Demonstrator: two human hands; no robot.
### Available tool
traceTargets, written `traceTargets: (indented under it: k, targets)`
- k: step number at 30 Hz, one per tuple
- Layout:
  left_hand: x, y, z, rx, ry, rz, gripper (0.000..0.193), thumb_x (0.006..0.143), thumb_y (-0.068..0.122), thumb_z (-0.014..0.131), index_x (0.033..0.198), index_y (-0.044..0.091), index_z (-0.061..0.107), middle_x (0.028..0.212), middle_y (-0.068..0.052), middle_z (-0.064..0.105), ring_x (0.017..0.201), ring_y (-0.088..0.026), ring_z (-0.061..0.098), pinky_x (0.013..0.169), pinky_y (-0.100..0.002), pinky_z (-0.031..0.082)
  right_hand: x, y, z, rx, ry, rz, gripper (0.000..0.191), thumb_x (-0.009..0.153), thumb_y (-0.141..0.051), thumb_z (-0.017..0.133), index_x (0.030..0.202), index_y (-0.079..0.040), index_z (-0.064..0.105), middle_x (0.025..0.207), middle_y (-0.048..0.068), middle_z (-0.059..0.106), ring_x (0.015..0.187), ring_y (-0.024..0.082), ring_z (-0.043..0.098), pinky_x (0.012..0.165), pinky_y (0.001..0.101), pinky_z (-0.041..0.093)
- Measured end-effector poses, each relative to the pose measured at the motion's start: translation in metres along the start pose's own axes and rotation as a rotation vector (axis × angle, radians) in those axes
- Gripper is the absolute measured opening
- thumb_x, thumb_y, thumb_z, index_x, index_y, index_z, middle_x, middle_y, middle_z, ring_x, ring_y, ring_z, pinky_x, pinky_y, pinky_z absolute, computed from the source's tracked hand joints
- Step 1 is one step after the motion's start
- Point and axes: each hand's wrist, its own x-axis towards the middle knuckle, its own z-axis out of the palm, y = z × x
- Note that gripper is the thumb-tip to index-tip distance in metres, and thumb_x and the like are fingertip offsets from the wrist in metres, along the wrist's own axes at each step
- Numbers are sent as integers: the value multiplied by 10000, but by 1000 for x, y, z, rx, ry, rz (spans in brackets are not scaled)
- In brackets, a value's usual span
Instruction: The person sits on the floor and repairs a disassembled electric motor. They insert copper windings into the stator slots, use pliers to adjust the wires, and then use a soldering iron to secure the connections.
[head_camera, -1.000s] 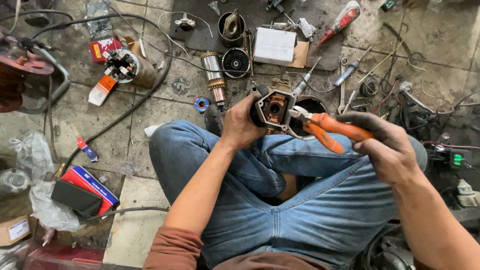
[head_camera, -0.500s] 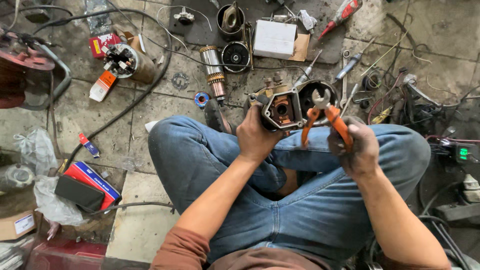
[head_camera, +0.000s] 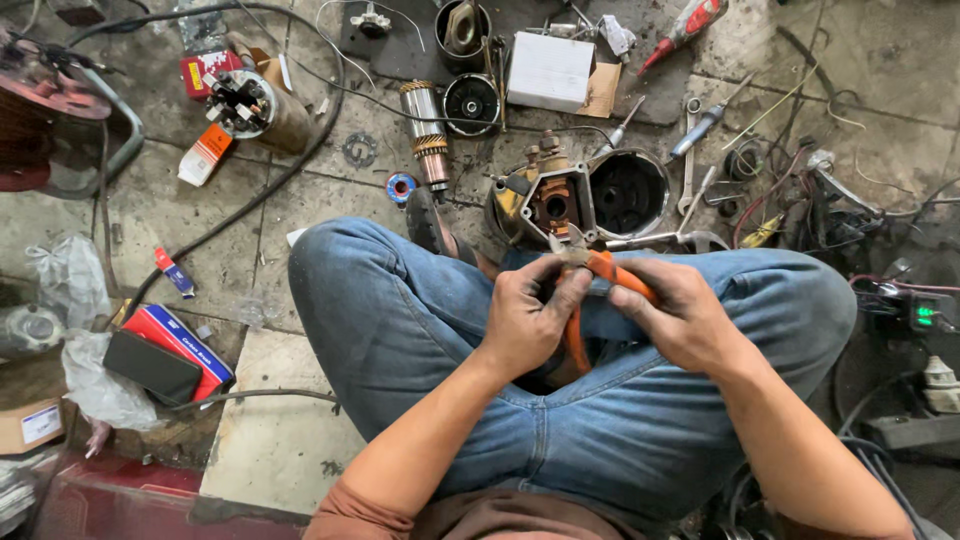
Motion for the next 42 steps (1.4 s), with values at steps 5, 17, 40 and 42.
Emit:
traceTargets:
  k: [5,17,40,42]
  targets:
    - [4,2,12,44,196,-58,274,1053,253,644,1165,23,744,798,-53,706,732,-69,591,656,-272,509,-2,-67,5,-692,259,-383,1116,584,-493,880,1462,13,414,1285,246,514,1107,427,565,935,493,487]
    - [7,19,22,-128,61,-81,266,997,226,710,1122,-8,727,949,-78,764,851,-58,659,783,-267,554,8,-60,7,-767,254,-215,770,739,-177,834,1421,-57,498,1126,210,584,981,386,623,797,450,541]
    - [57,-13,-54,599,96,356,881,682,302,960,1423,66,547,1478,-144,536,1454,-377,458,1227,-477,378,34,-77,-5,-1250,245,-225,248,789,-230,684,907,-13,695,1218,198,629,996,353,622,838,479,500]
    - [56,-15,-55,598,97,348,881,676,304,958,1422,72,552,1476,-141,539,1450,-371,466,1222,-476,380,35,-78,-3,-1261,237,-209,245,775,-227,681,900,-17,702,1224,195,626,1002,351,620,845,477,496]
